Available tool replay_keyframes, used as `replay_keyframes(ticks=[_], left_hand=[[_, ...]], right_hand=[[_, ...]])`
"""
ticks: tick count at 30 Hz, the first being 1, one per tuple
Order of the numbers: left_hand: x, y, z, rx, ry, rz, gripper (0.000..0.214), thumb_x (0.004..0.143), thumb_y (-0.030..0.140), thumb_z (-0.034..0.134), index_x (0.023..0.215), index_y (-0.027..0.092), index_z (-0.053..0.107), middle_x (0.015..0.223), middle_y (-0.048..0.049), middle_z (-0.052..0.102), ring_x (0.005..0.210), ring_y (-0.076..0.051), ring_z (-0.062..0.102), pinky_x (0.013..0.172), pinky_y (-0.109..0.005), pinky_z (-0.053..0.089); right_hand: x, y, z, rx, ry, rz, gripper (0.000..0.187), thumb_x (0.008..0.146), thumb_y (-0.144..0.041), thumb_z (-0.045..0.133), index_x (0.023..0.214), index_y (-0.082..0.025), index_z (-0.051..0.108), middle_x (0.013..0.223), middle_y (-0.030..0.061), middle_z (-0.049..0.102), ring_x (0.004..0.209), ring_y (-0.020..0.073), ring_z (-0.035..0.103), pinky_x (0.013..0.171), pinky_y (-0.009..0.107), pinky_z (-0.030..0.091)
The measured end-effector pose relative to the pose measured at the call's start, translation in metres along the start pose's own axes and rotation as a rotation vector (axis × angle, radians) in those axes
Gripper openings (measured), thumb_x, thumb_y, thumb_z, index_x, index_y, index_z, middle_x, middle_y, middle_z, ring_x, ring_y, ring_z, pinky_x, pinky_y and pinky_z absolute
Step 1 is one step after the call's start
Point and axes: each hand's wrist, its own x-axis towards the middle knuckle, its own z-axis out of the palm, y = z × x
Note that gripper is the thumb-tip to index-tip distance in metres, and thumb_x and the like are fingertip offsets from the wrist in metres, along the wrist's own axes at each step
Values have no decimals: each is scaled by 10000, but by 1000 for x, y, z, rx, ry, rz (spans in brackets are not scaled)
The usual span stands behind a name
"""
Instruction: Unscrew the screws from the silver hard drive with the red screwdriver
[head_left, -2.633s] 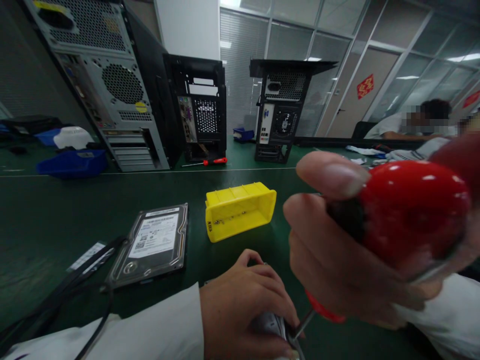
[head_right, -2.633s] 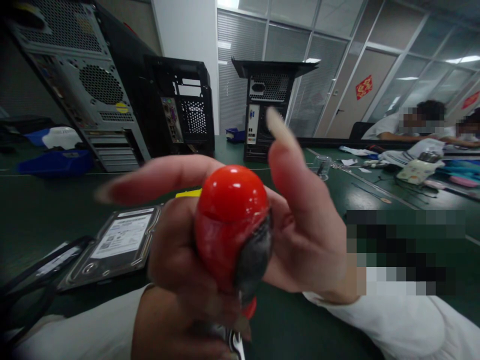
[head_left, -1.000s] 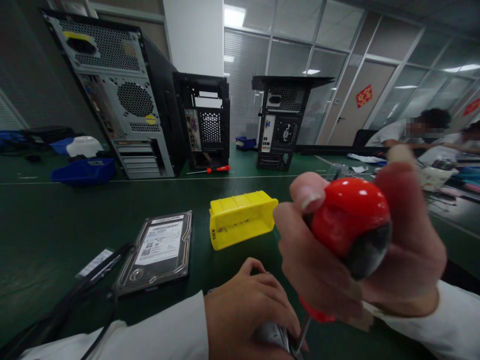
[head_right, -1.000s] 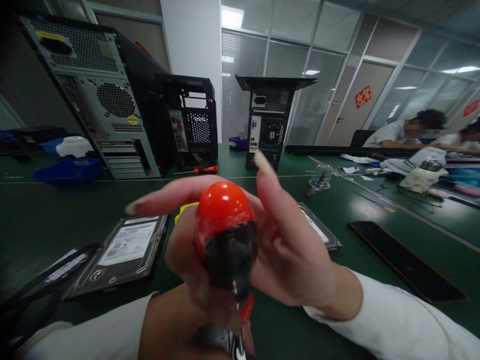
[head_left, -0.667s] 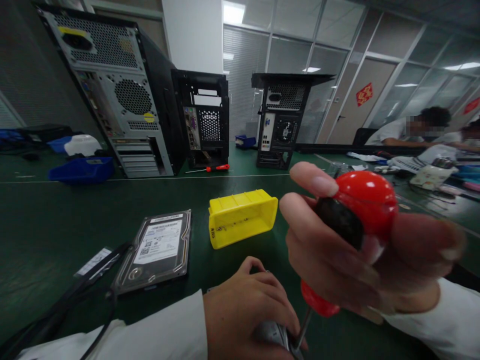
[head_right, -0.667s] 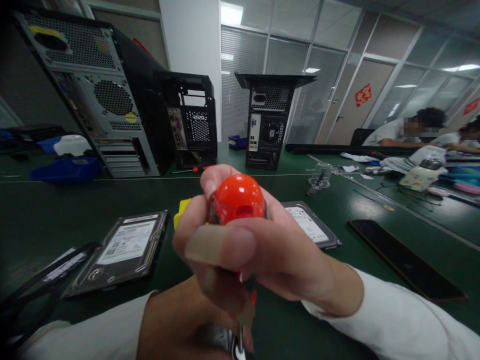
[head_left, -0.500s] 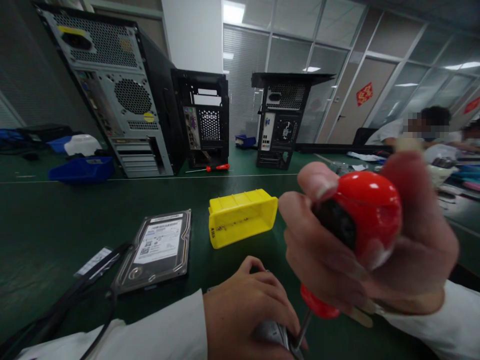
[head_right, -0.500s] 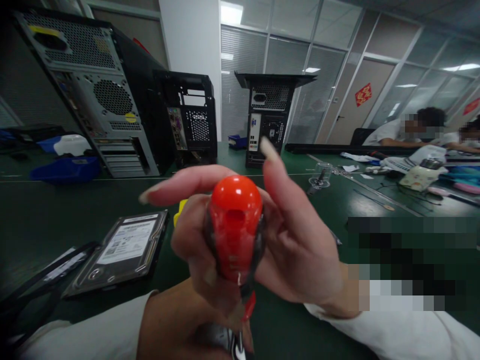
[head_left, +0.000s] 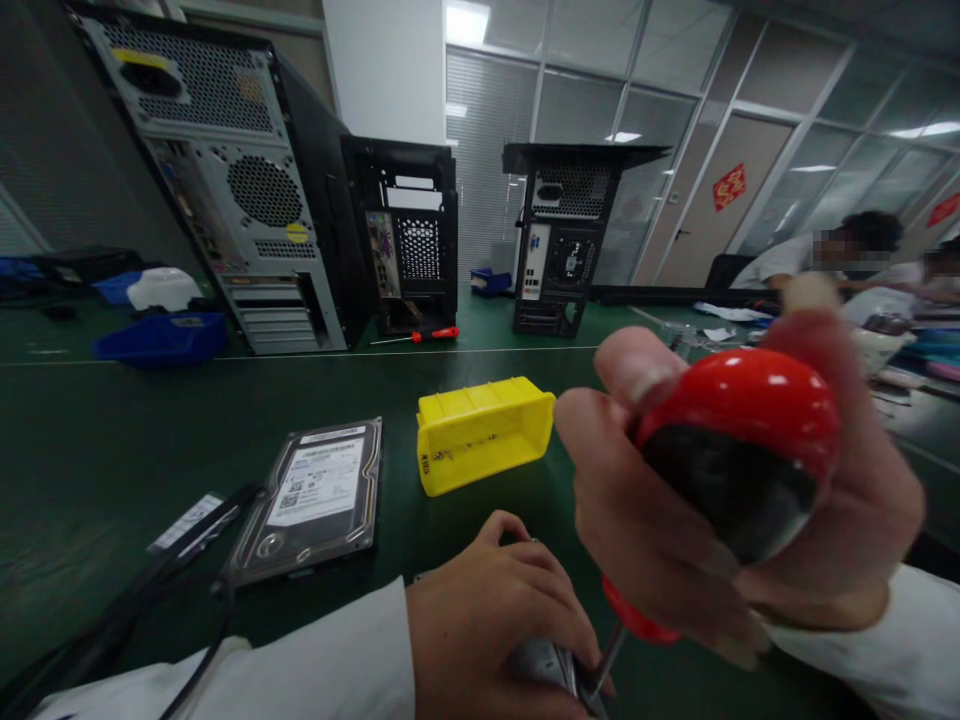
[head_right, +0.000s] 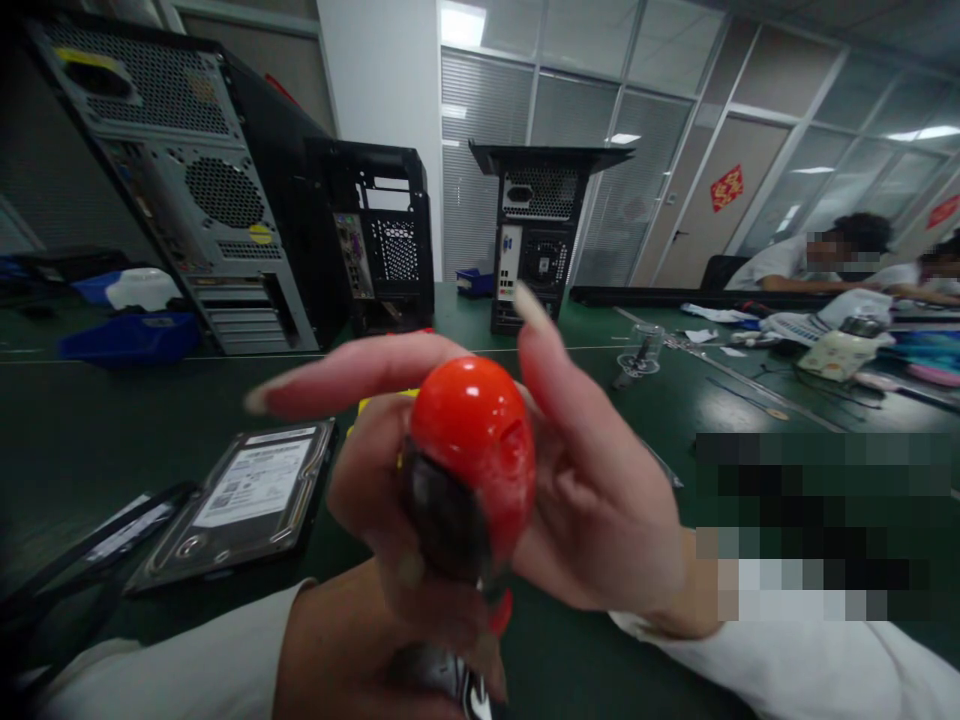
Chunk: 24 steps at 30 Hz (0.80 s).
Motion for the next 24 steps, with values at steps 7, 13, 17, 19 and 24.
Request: replay_keyframes(ticks=[7,13,17,19,24], left_hand=[[1,-5,4,39,54,-5,189,824,386,556,860,226,650,941,13,691,913,-189,579,933,-365,317],[2,-7,3,48,14,5,205,786,381,610,898,213,641,965,12,683,954,-197,569,885,-326,355],[1,-3,5,82,24,-35,206,793,358,613,930,207,642,969,13,684,969,-191,571,864,-302,358],[1,-2,6,88,29,-27,199,787,361,620,899,198,648,945,10,687,954,-186,574,868,-303,352],[2,-1,7,77,47,-31,194,798,364,607,867,189,649,930,10,688,952,-176,571,886,-301,335]], right_hand=[[-5,-1,-5,13,-62,12,356,834,-465,263,996,-245,492,719,-83,493,418,10,465,388,134,392],[-3,0,-3,-5,-9,17,272,823,-506,419,967,-279,466,597,-88,401,400,0,329,378,98,292],[0,1,-5,-20,-32,1,326,853,-517,361,968,-243,493,649,-55,397,460,26,376,409,137,313],[2,2,-7,-48,-17,-9,382,879,-499,302,960,-206,535,688,-31,419,495,33,414,439,150,346],[1,3,-9,-6,16,-35,334,852,-468,407,958,-182,544,846,-17,475,604,37,502,504,149,460]])
